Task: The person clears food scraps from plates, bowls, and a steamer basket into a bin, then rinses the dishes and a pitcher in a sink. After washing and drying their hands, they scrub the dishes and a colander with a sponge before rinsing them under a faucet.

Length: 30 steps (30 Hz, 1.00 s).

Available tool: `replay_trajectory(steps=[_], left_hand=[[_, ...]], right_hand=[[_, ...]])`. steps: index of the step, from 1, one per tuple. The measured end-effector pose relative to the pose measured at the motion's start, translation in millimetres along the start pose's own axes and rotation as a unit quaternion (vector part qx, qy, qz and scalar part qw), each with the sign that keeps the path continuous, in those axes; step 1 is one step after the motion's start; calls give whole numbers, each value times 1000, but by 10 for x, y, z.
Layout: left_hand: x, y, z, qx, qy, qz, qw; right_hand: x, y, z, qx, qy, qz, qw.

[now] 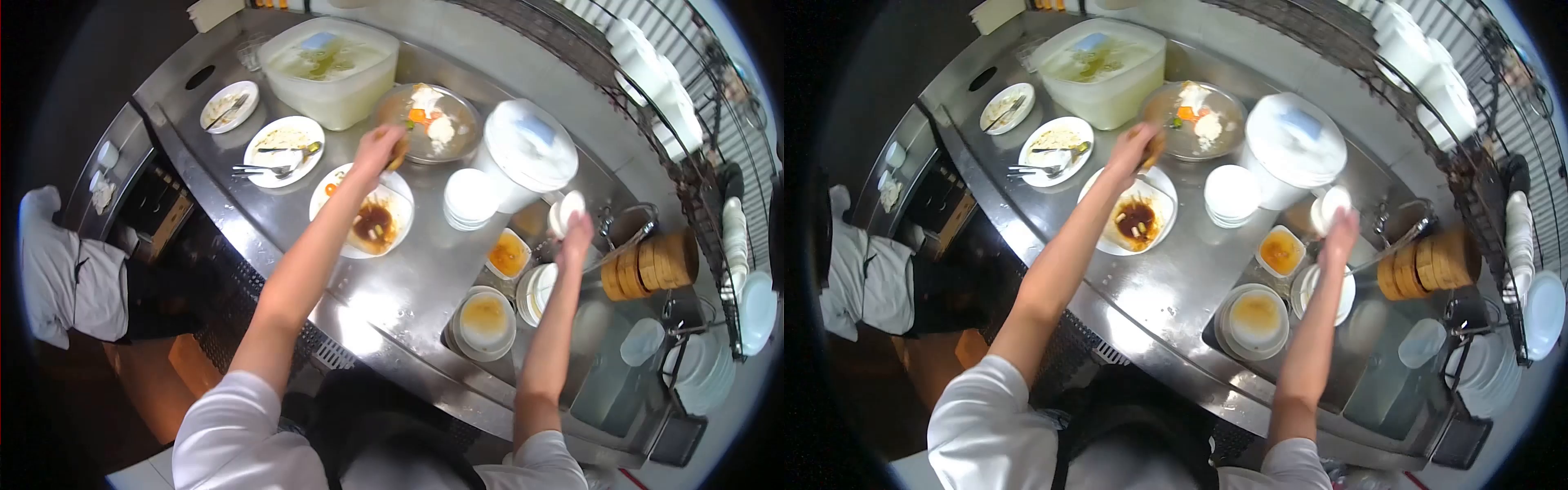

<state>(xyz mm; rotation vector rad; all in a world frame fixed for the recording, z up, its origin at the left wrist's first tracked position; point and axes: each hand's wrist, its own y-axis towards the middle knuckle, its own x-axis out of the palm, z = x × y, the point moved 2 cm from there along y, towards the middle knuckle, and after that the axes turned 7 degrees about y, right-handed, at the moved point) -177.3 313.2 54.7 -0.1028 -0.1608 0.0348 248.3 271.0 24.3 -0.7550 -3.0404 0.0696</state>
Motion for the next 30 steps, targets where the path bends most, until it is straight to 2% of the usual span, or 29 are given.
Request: replay_trajectory(steps=[1,2,3,4,5,7,9,10,11,12,13,14,15,16,19,21,22,23,25,26,28,30], left_hand=[[108,226,135,43,59,87,994],[126,609,70,127,165,134,969],[149,739,163,233,354,158,892],[215,690,356,183,462,90,863],[209,829,287,209,511,93,829],[27,782,332,223,477,78,846],[-408,665,250,209,515,41,830],[-710,540,245,169,540,28,824],[-1115,465,191,125,646,44,752],[-1699,518,-83,109,672,86,727],[-2056,329,4,-47,729,64,680],[-2488,224,-147,-62,763,81,638],[-2594,-16,-49,-82,751,82,650],[-2791,-94,-148,7,741,90,665],[-2897,-45,-398,37,689,73,720],[-2799,20,-481,50,729,99,675],[-2779,88,-460,-5,696,100,711],[-2849,186,-507,1,669,94,738],[-3025,342,-697,12,610,84,788],[-3049,375,-739,31,585,96,804],[-3049,368,-718,62,510,148,845],[-2998,332,-620,77,436,199,874]], right_hand=[[234,142,-224,-187,-14,62,980],[459,152,-585,-265,-139,49,953],[654,130,-887,-339,-262,36,903],[836,182,-955,-335,-312,27,889],[999,247,-1020,-333,-360,20,871],[1175,445,-979,-319,-440,-8,839],[1187,686,-728,-292,-505,-51,810],[1208,667,-687,-270,-503,-61,819],[1225,623,-699,-248,-501,-71,826],[1252,588,-722,-228,-498,-81,832],[1266,520,-755,-257,-437,-43,861],[1281,417,-775,-283,-373,-3,884],[1298,314,-763,-308,-307,38,900],[1329,225,-738,-343,-240,78,905],[1609,-243,-596,-382,-91,69,917],[1943,-869,-543,-258,-80,-40,962],[2067,-1057,-387,-205,-105,-92,969],[2189,-1199,-189,-152,-128,-145,969],[2341,-1498,119,-102,-341,-210,911],[2388,-1609,286,-72,-433,-246,864],[2436,-1742,640,-67,-442,-270,853],[2480,-1771,715,-31,-437,-253,862]])
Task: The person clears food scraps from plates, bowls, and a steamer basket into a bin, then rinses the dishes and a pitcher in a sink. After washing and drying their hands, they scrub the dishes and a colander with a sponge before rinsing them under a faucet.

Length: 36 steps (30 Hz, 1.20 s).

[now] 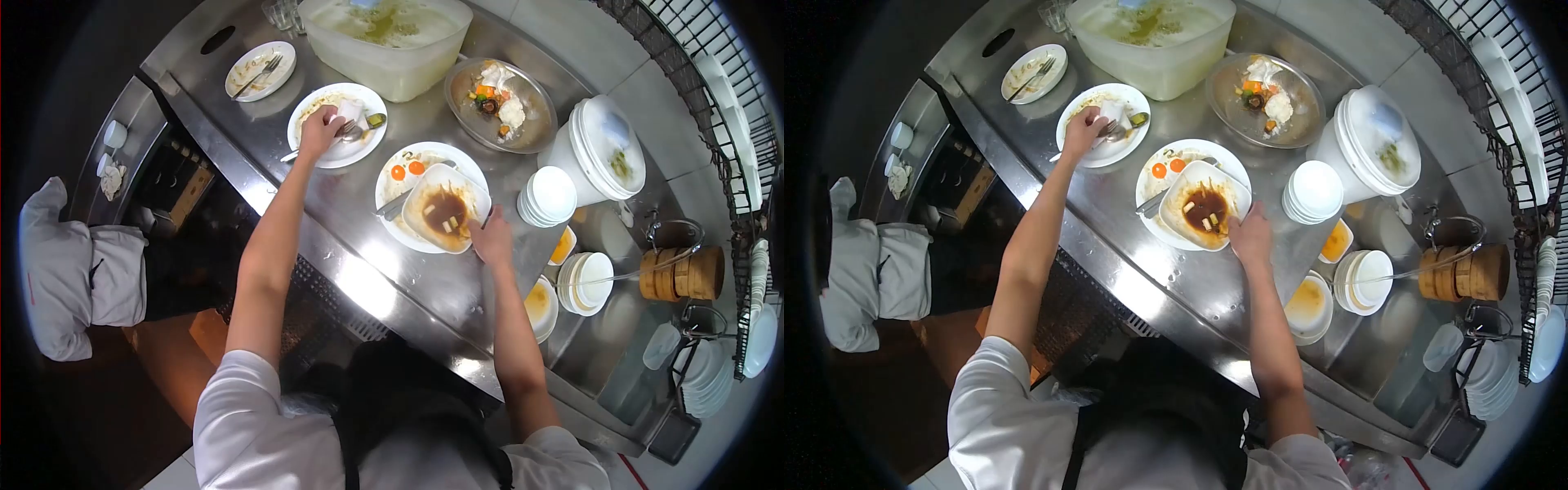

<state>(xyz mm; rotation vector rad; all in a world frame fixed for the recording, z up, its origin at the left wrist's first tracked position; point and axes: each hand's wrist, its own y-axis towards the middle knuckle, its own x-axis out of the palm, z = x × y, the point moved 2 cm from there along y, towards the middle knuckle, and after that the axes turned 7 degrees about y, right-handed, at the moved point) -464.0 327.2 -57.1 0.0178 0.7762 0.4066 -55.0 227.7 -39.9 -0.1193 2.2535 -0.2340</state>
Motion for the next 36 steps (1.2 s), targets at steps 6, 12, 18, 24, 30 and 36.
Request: replay_trajectory(steps=[6,12,18,24,30,36], left_hand=[[-54,122,217,-29,-283,80,955],[167,258,152,7,-155,131,979],[-17,145,813,172,66,158,970],[360,284,2023,224,-117,103,962],[174,575,2202,248,-29,-64,966],[-78,576,368,113,329,-104,932]], right_hand=[[28,39,-65,-2,23,33,999],[-50,-81,-65,29,237,35,971],[-182,-348,109,79,385,35,919],[-284,-688,337,128,486,55,863],[-422,-1036,587,148,536,77,827],[-474,-1315,843,172,541,100,817]])
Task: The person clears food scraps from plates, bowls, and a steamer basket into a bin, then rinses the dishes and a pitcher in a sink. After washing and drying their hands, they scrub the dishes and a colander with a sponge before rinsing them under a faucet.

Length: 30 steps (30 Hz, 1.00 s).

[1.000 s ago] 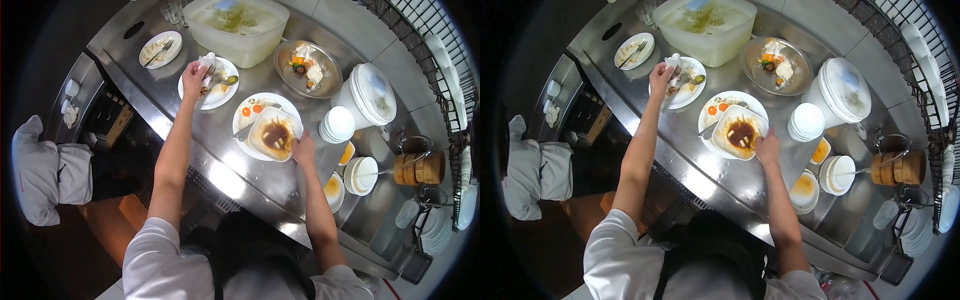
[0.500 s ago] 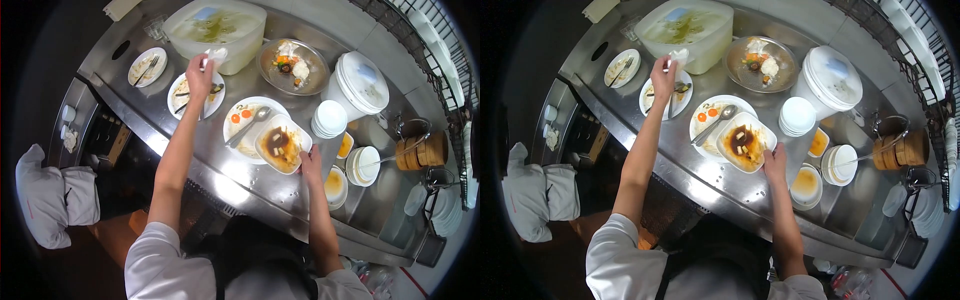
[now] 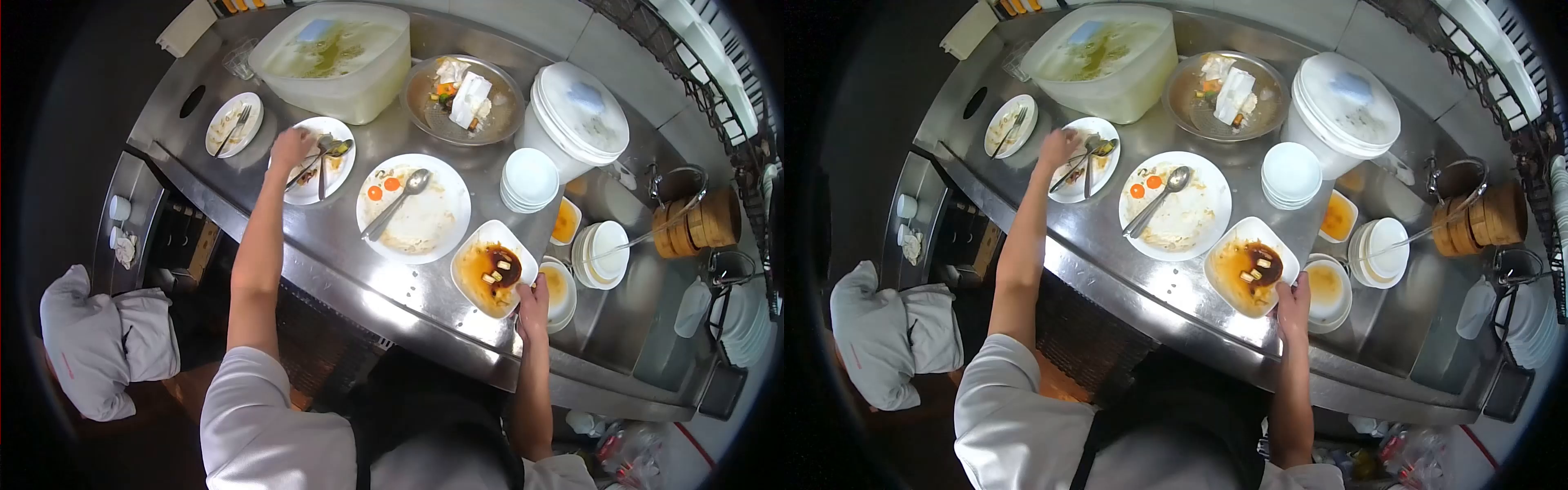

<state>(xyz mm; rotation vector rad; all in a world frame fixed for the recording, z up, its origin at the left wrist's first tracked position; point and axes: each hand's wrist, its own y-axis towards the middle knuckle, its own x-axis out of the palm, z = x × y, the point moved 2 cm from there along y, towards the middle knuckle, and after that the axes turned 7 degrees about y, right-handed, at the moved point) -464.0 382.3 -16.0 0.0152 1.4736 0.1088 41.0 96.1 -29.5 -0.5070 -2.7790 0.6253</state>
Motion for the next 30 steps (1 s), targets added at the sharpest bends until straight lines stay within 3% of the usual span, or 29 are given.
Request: replay_trajectory(steps=[1,3,6,9,10,13,16,19,22,24,27,28,29,30], left_hand=[[185,-103,-130,70,1,24,997],[137,-210,-27,-6,-69,-246,967],[192,-326,200,2,106,-83,991],[336,-373,277,27,181,3,983],[328,-367,281,43,193,9,980],[172,-396,440,16,49,6,999],[-50,-660,852,50,35,-36,997],[33,-1091,1247,115,-58,-104,986],[158,-1447,1617,94,-94,-67,989],[55,-1586,1826,76,-65,-86,991],[266,-1689,1991,56,-29,-98,993],[340,-1707,1981,46,-15,-96,994],[363,-1723,1990,47,-3,-96,994],[368,-1724,1992,46,10,-94,994]], right_hand=[[-29,-9,23,-5,-2,1,1000],[-102,-7,68,-14,-10,0,1000],[-145,-12,107,-5,-16,3,1000],[-158,-16,113,6,-8,4,1000],[-179,-8,143,-1,-9,2,1000],[-261,-17,219,-11,8,1,1000],[-377,-84,176,28,77,0,997],[-814,-41,146,52,88,64,993],[-1503,261,6,36,93,106,989],[-1909,587,-125,-25,148,138,979],[-2540,1230,-166,-87,46,191,977],[-2574,1437,-150,-109,31,265,958],[-2885,1881,100,-85,-56,266,959],[-2717,1852,-43,-57,-65,259,962]])
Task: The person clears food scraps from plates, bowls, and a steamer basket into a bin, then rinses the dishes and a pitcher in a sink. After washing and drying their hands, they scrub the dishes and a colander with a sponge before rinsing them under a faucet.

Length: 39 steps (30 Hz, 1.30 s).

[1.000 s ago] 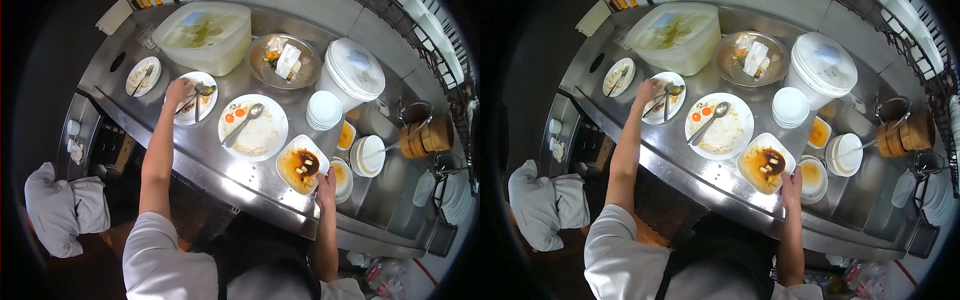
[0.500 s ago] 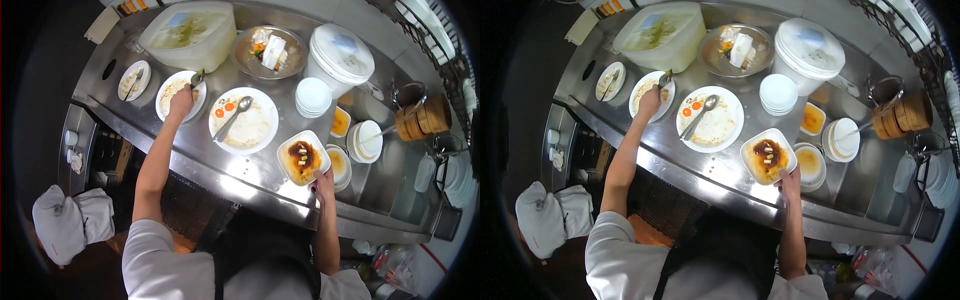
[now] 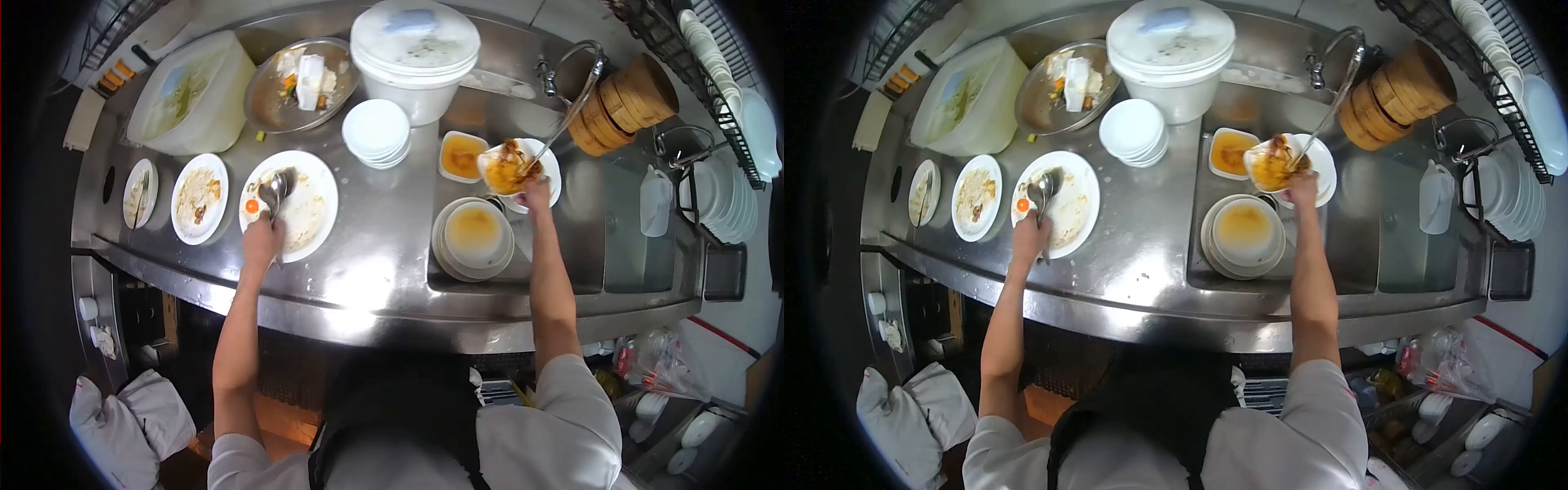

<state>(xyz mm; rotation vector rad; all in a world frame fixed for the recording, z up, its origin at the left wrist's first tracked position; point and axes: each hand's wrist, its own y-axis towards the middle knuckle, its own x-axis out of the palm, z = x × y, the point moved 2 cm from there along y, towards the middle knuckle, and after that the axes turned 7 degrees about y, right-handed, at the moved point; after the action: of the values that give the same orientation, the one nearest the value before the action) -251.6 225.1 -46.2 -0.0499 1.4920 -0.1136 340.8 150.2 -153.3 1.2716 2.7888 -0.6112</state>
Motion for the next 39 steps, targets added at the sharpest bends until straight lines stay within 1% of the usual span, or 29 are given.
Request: replay_trajectory(steps=[1,2,3,4,5,6,7,10,11,13,14,15,16,18,20,21,22,25,26,27,29,30,31,32,33,34,37,38,39], left_hand=[[-1,-21,-9,-4,15,1,1000],[-30,-71,-32,15,10,0,1000],[-103,-149,-50,34,6,-1,999],[-206,-247,-27,52,4,-4,999],[-399,-361,74,21,-49,-72,996],[-601,-488,224,-12,-101,-138,985],[-712,-636,352,-40,-169,-161,972],[-816,-1003,869,-116,-350,-225,902],[-781,-1085,1130,-135,-399,-244,873],[-611,-1033,1833,-6,-333,-310,891],[-505,-966,2287,86,-319,-277,902],[-181,-873,2614,111,-340,-315,879],[33,-793,3021,52,-431,-375,819],[619,-472,3718,187,-358,-302,864],[921,-290,4290,133,-493,-369,777],[1070,-204,4487,105,-509,-385,763],[1181,-130,4658,77,-523,-402,748],[1327,92,4911,22,-577,-442,686],[1349,135,4962,8,-598,-453,661],[1351,144,4987,-6,-599,-440,669],[1344,187,4996,-36,-601,-410,685],[1342,215,5003,42,-492,-385,780],[1343,249,5018,119,-367,-352,853],[1344,273,5032,192,-231,-310,902],[1350,263,5040,260,-90,-261,925],[1223,172,5044,211,-179,-302,912],[1338,16,5060,216,-146,-246,933],[1338,3,5021,282,-158,-202,925],[1292,-18,4945,255,-219,-281,899]], right_hand=[[123,62,-4,11,-46,-18,999],[195,481,392,30,-80,-74,994],[354,444,405,76,-44,-55,995],[482,417,404,86,-58,-74,992],[587,368,357,112,-78,-88,987],[697,390,427,132,-34,-113,984],[789,418,525,152,9,-139,978],[927,528,790,226,125,-141,956],[915,452,734,215,124,-163,955],[753,82,336,184,121,-202,954],[669,-143,168,202,188,-266,924],[576,-346,-10,216,253,-327,884],[472,-492,-235,231,321,-349,850],[261,-667,-543,259,447,-385,765],[231,-30,-69,186,463,-281,820],[203,243,81,148,467,-229,841],[145,296,15,153,487,-167,844],[61,321,-145,123,347,-188,910],[3,292,-184,159,299,-260,904],[39,285,-150,156,229,-242,930],[44,247,-106,157,228,-272,921],[61,157,-168,165,279,-243,914],[90,11,-308,172,329,-212,904],[115,-74,-381,180,378,-180,890],[150,-32,-265,154,379,-180,894],[191,75,-40,129,378,-181,899],[264,348,224,83,339,-166,922],[260,425,286,73,316,-156,933],[280,521,395,60,310,-133,940]])
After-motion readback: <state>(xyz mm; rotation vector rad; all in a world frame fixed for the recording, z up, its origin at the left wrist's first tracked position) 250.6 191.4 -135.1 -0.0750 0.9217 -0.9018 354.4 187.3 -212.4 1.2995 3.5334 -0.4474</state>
